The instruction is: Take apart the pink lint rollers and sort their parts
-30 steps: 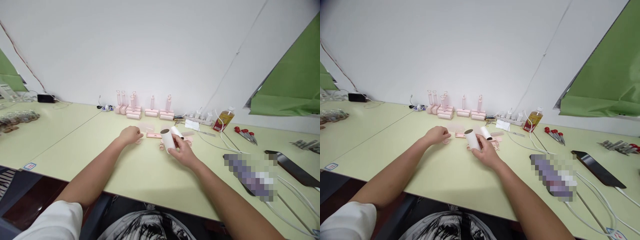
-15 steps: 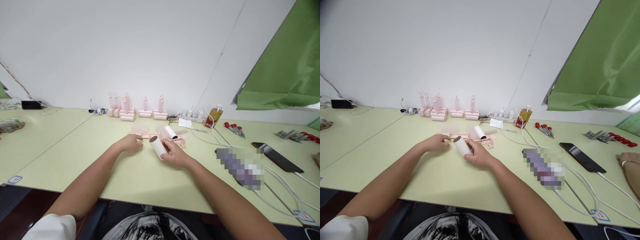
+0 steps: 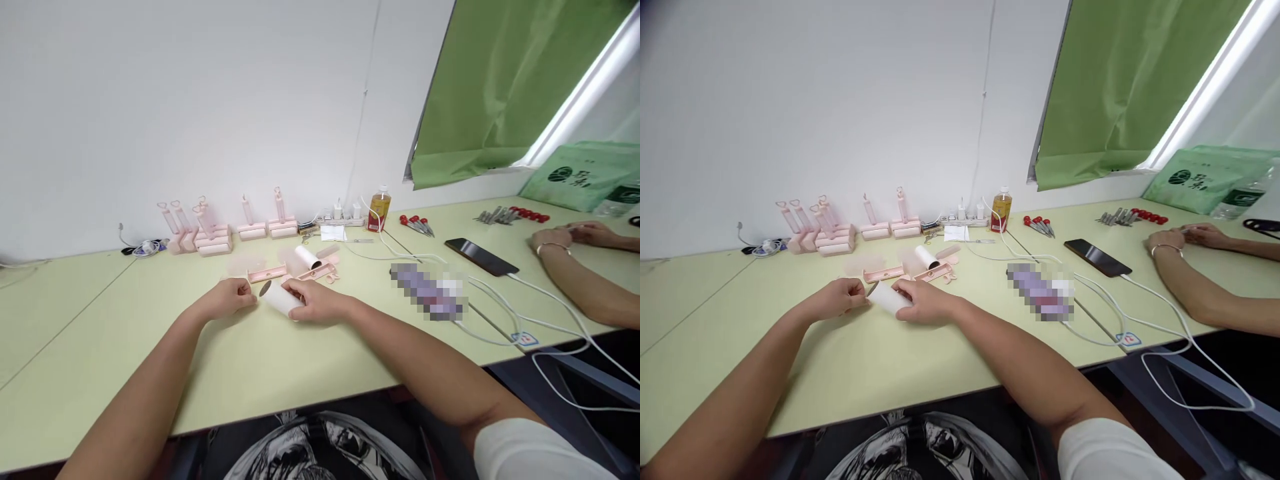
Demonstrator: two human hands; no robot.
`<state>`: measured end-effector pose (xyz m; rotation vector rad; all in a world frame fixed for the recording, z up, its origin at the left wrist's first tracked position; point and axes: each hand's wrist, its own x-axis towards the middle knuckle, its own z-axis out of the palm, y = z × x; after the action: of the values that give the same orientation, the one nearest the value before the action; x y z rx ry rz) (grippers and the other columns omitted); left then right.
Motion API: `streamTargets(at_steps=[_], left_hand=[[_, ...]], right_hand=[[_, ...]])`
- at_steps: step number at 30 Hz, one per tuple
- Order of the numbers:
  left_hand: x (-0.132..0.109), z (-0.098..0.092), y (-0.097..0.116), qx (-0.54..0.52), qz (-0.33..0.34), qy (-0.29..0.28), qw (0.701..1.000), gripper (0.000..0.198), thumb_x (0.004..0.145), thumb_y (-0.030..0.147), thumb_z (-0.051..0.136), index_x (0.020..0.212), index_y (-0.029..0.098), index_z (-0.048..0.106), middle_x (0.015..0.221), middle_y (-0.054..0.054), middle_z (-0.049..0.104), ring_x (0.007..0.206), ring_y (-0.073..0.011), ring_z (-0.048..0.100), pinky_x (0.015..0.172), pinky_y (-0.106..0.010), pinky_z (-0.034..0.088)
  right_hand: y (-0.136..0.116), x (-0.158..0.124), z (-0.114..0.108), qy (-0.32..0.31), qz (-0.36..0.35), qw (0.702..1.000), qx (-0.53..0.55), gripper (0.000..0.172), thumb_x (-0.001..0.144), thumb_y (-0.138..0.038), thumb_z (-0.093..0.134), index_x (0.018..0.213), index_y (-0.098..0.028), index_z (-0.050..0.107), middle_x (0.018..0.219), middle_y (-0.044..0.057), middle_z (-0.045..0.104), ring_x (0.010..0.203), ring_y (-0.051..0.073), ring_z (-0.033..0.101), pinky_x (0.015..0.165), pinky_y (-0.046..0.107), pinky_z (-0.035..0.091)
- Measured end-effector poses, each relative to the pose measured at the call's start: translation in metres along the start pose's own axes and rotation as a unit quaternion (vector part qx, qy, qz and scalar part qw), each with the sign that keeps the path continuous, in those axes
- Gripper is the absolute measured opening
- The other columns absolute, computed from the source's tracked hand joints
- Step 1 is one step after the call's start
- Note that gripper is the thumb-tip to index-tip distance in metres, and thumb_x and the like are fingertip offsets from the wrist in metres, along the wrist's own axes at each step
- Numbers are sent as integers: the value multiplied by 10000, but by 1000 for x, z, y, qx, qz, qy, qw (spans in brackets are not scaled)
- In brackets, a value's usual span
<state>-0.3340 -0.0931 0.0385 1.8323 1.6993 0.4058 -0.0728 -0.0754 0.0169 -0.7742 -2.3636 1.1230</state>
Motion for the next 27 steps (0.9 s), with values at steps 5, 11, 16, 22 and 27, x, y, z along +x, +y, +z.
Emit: streamTargets(at_steps=[5,11,16,22,27], left_hand=[[-2,-3,10,-120,-3,50,992,285,736,448,626,695,199,493,598,19,557,502,-109,483,491,-235,362],[-4,2,21,-253,84,52,962,314,798,479,602,747,191,487,625,11,583,574,-115,546,549,-245,444],[-2,11,18,-234,149,44,960,327,811,498,622,846,181,553,871,-34,647,769,-147,622,614,-260,507],[-3,11,16,-216,172,17,961,393,847,481,606,1133,214,642,1066,-63,661,859,-165,632,663,-273,545],[-2,10,12,-252,166,-47,952,516,847,520,617,1279,239,640,1172,-97,669,943,-223,668,700,-308,572]], right_hand=[[4,-1,0,-22,0,999,-33,371,736,-267,676,1094,-205,596,953,32,637,783,187,575,641,275,426],[6,-1,2,16,18,999,-31,396,777,-311,662,1149,-209,569,945,30,628,785,186,570,638,273,413],[6,0,4,42,17,999,-21,450,787,-335,661,1206,-203,558,967,30,614,808,179,554,659,277,409],[6,-1,3,39,24,999,-17,448,785,-317,658,1205,-193,565,950,33,616,803,178,549,677,286,410],[7,-1,4,45,13,999,-8,449,790,-312,656,1218,-203,575,969,39,629,804,181,559,681,293,419]])
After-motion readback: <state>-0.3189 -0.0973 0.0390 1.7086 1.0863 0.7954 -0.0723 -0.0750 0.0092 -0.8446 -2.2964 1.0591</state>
